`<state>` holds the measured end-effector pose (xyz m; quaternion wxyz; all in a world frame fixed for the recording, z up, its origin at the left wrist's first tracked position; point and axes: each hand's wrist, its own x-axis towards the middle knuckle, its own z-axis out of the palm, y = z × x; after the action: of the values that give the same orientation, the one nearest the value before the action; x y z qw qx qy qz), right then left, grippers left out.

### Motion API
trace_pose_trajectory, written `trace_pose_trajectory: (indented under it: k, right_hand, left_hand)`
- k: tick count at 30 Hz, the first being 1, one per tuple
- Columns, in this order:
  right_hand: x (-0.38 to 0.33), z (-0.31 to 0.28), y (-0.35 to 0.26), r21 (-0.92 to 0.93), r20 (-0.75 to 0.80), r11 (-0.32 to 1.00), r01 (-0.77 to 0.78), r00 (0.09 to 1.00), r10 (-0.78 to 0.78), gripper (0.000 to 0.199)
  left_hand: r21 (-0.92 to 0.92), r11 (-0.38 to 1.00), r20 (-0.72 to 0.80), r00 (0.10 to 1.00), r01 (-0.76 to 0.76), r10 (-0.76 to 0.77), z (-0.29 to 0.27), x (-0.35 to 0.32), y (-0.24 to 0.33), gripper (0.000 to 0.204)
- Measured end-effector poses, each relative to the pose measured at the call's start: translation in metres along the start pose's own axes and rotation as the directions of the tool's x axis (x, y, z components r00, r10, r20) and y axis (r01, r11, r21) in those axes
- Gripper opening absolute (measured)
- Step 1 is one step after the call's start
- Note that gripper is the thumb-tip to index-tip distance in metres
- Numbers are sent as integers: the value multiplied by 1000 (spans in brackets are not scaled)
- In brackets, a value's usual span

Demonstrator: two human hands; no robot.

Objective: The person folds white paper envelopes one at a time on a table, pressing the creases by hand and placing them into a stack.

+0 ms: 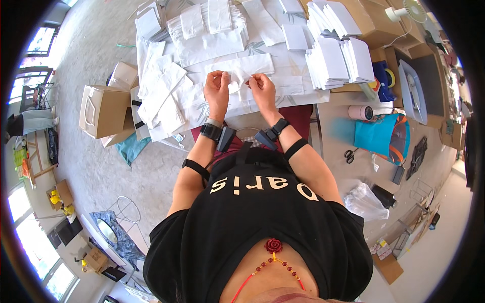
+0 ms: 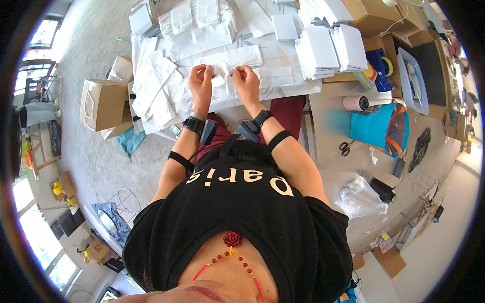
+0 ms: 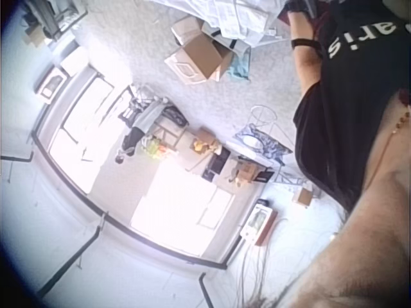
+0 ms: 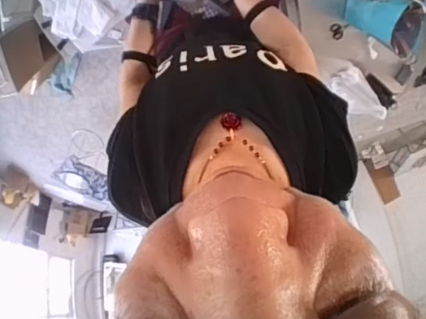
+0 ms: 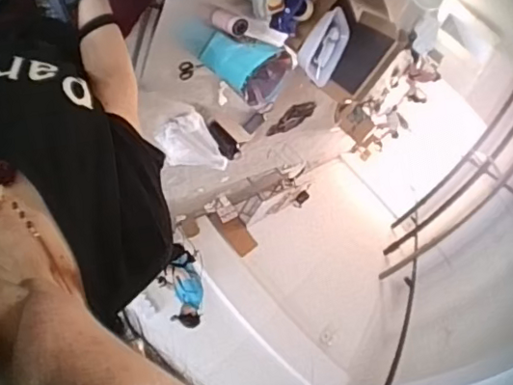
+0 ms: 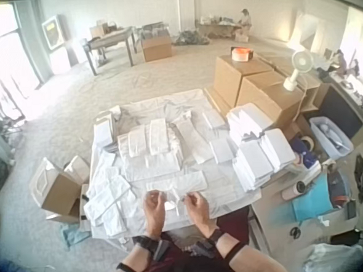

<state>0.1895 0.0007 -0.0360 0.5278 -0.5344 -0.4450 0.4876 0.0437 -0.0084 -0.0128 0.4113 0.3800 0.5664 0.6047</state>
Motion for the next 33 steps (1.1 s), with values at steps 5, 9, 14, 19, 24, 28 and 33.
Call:
trace_pose_trajectory:
  k: [5, 9, 14, 19, 24, 28, 33]
  right_hand:
    - [-4, 5, -4, -43, 34, 999, -3, 999, 4, 13]
    - [-11, 10, -15, -91, 84, 996, 11, 996, -4, 13]
    - [-14, 11, -7, 110, 128, 990, -92, 989, 78, 13]
    - [-16, -3, 1, 259, 59, 939, -228, 974, 220, 15]
    - [-18, -24, 7, 257, 0, 912, -319, 944, 330, 17]
    - [-13, -39, 9, 46, -37, 947, -318, 947, 319, 22]
    - [-4, -45, 7, -6, -72, 930, -367, 928, 366, 24]
  left_hand:
    - [-86, 996, 95, 995, -31, 39, 12, -17, 19, 34]
    - [215, 965, 57, 988, -150, 141, 13, -19, 8, 43]
    - [384, 922, -62, 995, -47, 77, 8, -15, 9, 26]
    - [432, 898, -230, 952, -88, 204, -26, 7, -33, 23]
    - [699, 702, -110, 949, -138, 297, -56, 13, -54, 19]
    - [749, 610, 51, 941, -258, 335, -59, 15, -52, 16]
    - [756, 626, 55, 972, -191, 229, -59, 20, -53, 16]
